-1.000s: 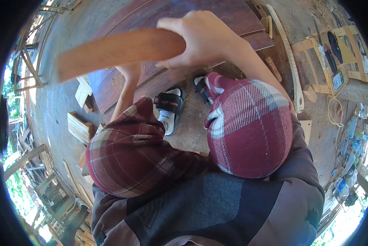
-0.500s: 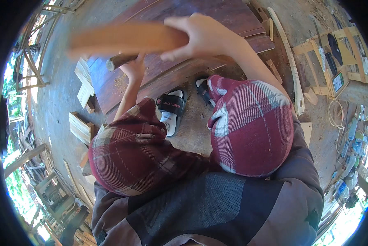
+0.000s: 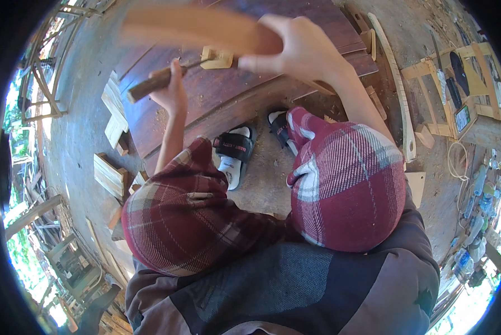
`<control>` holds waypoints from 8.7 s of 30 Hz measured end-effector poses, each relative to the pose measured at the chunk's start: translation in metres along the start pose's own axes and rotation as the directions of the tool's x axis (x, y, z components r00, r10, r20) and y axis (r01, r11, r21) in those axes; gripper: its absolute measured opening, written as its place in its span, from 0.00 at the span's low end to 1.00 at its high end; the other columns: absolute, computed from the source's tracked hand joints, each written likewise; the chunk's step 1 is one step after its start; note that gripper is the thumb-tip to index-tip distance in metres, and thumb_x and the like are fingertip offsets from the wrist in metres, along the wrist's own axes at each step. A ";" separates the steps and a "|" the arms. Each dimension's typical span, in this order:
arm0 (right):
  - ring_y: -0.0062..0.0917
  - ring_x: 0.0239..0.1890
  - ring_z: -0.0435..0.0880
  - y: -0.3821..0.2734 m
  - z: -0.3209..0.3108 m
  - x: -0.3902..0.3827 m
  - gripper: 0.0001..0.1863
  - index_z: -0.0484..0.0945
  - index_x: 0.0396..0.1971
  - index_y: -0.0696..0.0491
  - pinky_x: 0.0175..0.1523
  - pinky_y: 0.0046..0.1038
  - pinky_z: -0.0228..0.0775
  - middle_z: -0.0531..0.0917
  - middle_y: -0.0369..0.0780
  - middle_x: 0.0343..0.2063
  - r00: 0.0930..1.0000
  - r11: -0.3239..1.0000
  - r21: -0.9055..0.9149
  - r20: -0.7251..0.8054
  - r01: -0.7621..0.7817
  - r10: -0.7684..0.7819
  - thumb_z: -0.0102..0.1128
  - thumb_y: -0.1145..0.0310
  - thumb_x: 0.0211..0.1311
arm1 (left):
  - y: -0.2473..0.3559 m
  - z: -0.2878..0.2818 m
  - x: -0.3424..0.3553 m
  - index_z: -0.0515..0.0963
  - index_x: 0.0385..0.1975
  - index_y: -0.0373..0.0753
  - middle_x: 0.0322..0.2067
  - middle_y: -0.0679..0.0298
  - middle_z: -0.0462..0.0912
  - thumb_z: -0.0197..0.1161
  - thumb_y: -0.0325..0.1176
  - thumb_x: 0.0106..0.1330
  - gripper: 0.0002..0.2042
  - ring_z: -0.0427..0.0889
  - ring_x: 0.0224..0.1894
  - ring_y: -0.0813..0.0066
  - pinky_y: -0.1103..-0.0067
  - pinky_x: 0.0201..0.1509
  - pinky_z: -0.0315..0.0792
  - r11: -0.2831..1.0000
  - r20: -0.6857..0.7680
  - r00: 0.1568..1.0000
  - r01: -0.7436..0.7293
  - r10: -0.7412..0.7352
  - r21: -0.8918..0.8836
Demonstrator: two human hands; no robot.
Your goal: Use a chisel and mallet to carve out a hole in a wooden block.
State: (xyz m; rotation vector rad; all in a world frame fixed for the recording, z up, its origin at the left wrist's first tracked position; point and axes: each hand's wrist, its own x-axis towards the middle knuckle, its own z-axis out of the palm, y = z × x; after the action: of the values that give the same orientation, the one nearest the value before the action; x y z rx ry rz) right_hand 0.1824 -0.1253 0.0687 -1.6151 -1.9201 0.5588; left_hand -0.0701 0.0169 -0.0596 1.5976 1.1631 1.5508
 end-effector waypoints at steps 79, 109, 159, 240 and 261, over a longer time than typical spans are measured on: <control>0.43 0.33 0.86 -0.111 -0.041 0.109 0.32 0.80 0.40 0.62 0.42 0.38 0.78 0.84 0.52 0.26 0.931 0.897 -0.294 0.254 0.331 -0.261 0.68 0.46 0.48 | -0.006 -0.027 0.049 0.79 0.45 0.35 0.44 0.59 0.82 0.73 0.31 0.56 0.18 0.81 0.45 0.72 0.74 0.47 0.74 0.994 0.454 0.891 -0.056 0.006 0.096; 0.42 0.35 0.87 -0.102 -0.016 0.107 0.25 0.84 0.33 0.59 0.43 0.40 0.79 0.85 0.52 0.30 0.946 0.888 -0.327 0.086 0.322 -0.312 0.66 0.51 0.44 | -0.035 -0.035 0.051 0.75 0.48 0.32 0.42 0.60 0.82 0.76 0.31 0.52 0.24 0.79 0.44 0.72 0.74 0.50 0.73 0.993 0.380 0.925 -0.023 -0.024 0.118; 0.49 0.48 0.82 0.043 0.043 0.046 0.39 0.77 0.48 0.58 0.53 0.42 0.73 0.83 0.55 0.43 0.861 0.885 -0.330 0.281 -0.329 0.424 0.68 0.40 0.45 | 0.009 -0.044 0.041 0.78 0.25 0.37 0.25 0.67 0.82 0.73 0.27 0.54 0.08 0.79 0.30 0.82 0.80 0.36 0.75 0.990 0.274 0.957 0.123 -0.100 -0.069; 0.26 0.40 0.80 0.069 0.157 0.010 0.23 0.77 0.47 0.61 0.47 0.29 0.72 0.82 0.40 0.37 0.686 0.688 -0.031 0.046 -0.725 0.726 0.67 0.60 0.59 | -0.350 -0.573 0.001 0.77 0.44 0.38 0.36 0.60 0.82 0.67 0.43 0.66 0.16 0.81 0.43 0.59 0.60 0.51 0.76 0.566 -0.547 0.164 0.353 -0.821 -0.745; 0.26 0.39 0.80 0.066 0.172 0.098 0.23 0.77 0.46 0.61 0.47 0.29 0.72 0.82 0.40 0.36 0.752 0.758 -0.023 0.111 -0.651 0.649 0.67 0.60 0.58 | -0.097 -0.477 -0.081 0.74 0.48 0.42 0.33 0.67 0.80 0.65 0.40 0.60 0.18 0.80 0.29 0.73 0.79 0.26 0.74 0.619 -0.628 0.183 0.510 -0.757 -0.597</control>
State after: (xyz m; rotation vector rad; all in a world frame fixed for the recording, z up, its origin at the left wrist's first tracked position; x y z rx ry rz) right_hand 0.1083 -0.0097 -0.0881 -2.2884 -1.3613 0.9535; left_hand -0.5489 -0.0827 -0.1242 -0.1262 1.7188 1.7265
